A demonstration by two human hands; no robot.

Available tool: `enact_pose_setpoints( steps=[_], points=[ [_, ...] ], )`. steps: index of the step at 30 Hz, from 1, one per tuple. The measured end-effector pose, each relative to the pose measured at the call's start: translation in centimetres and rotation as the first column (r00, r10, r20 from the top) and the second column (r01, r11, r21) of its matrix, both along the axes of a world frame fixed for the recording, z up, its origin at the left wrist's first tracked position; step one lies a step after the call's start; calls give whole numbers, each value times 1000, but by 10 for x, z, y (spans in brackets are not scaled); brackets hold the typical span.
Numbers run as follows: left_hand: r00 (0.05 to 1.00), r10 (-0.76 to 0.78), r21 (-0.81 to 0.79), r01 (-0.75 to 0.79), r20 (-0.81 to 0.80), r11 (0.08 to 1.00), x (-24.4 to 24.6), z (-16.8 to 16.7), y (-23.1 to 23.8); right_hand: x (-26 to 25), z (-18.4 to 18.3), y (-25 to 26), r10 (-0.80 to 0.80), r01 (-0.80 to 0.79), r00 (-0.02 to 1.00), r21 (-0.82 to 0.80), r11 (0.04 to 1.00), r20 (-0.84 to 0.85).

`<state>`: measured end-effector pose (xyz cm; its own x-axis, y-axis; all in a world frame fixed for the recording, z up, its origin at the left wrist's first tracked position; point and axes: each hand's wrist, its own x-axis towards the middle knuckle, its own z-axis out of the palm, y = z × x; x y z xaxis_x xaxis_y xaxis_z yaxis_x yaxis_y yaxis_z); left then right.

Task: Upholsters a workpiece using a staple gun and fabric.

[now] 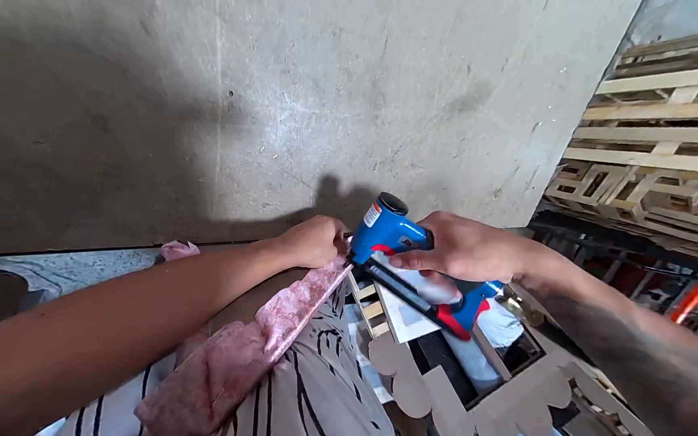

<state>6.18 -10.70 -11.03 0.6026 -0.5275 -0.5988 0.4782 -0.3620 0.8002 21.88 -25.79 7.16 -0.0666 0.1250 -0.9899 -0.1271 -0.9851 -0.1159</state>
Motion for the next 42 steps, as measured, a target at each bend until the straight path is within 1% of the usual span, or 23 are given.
enact_pose_setpoints(
  steps=[1,2,3,5,8,10,12,14,16,18,19,22,24,27,29,31,33,34,35,37,39,41,42],
  points=[
    [999,18,-22,-19,-39,1000,-2,1,10,2,3,-5,163,-178,967,63,982,197],
    [996,22,-47,-26,-89,999,-5,8,23,0,1,-15,274,-339,863,85,937,424],
    [990,20,-77,-31,-139,997,-9,20,38,-2,-8,-30,282,-426,747,108,898,602],
    [984,-1,-168,-29,-177,985,-20,51,77,-1,-43,-65,211,-494,620,167,853,756],
    [998,-8,-269,-8,-60,963,-43,89,145,-5,-103,-96,100,-511,462,172,842,881],
    [999,36,-319,-30,13,947,-71,108,190,-20,-125,-92,-2,-470,331,166,867,944],
    [984,134,-248,-103,114,963,-105,122,211,-40,-124,-82,-122,-337,215,191,922,969],
    [919,260,-103,-239,298,965,-136,116,209,-66,-116,-69,-245,-160,170,272,949,954],
    [848,374,-49,-385,376,922,-162,96,189,-108,-119,-58,-435,-57,250,462,885,865],
    [806,488,-101,-484,336,869,-177,82,157,-156,-131,-53,-563,-88,380,635,767,734],
    [753,562,-138,-551,342,823,-180,79,141,-174,-141,-47,-601,-134,418,700,701,682],
    [594,681,-100,-718,428,689,-187,95,112,-209,-161,-20,-751,-145,345,822,550,564],
    [598,597,-28,-694,535,720,-166,121,101,-202,-158,-19,-824,-102,317,880,463,470],
    [641,290,204,-582,711,787,-125,178,76,-195,-150,-33,-906,58,351,960,274,237],
    [632,94,335,-524,769,784,-103,206,56,-196,-140,-41,-928,217,344,949,227,143],
    [615,-61,424,-465,786,777,-89,221,34,-192,-114,-52,-906,346,395,888,304,156],
    [624,-168,480,-372,763,795,-83,225,12,-179,-77,-60,-842,454,520,787,418,147],
    [634,-218,507,-320,743,800,-82,222,5,-179,-74,-62,-818,476,552,743,471,165],
    [639,-259,537,-286,724,794,-82,217,2,-182,-88,-67,-797,460,575,731,503,187],
    [652,-301,582,-268,696,768,-78,204,-3,-183,-123,-79,-779,413,595,756,508,198],
    [686,-286,582,-245,669,775,-65,200,-8,-162,-124,-94,-832,336,532,863,377,156],
    [784,-177,476,-166,595,864,-50,206,-4,-130,-76,-104,-839,287,544,934,211,22],
    [843,-76,350,-137,532,927,-43,210,4,-116,-45,-110,-809,240,587,961,136,-32]
  ],
)
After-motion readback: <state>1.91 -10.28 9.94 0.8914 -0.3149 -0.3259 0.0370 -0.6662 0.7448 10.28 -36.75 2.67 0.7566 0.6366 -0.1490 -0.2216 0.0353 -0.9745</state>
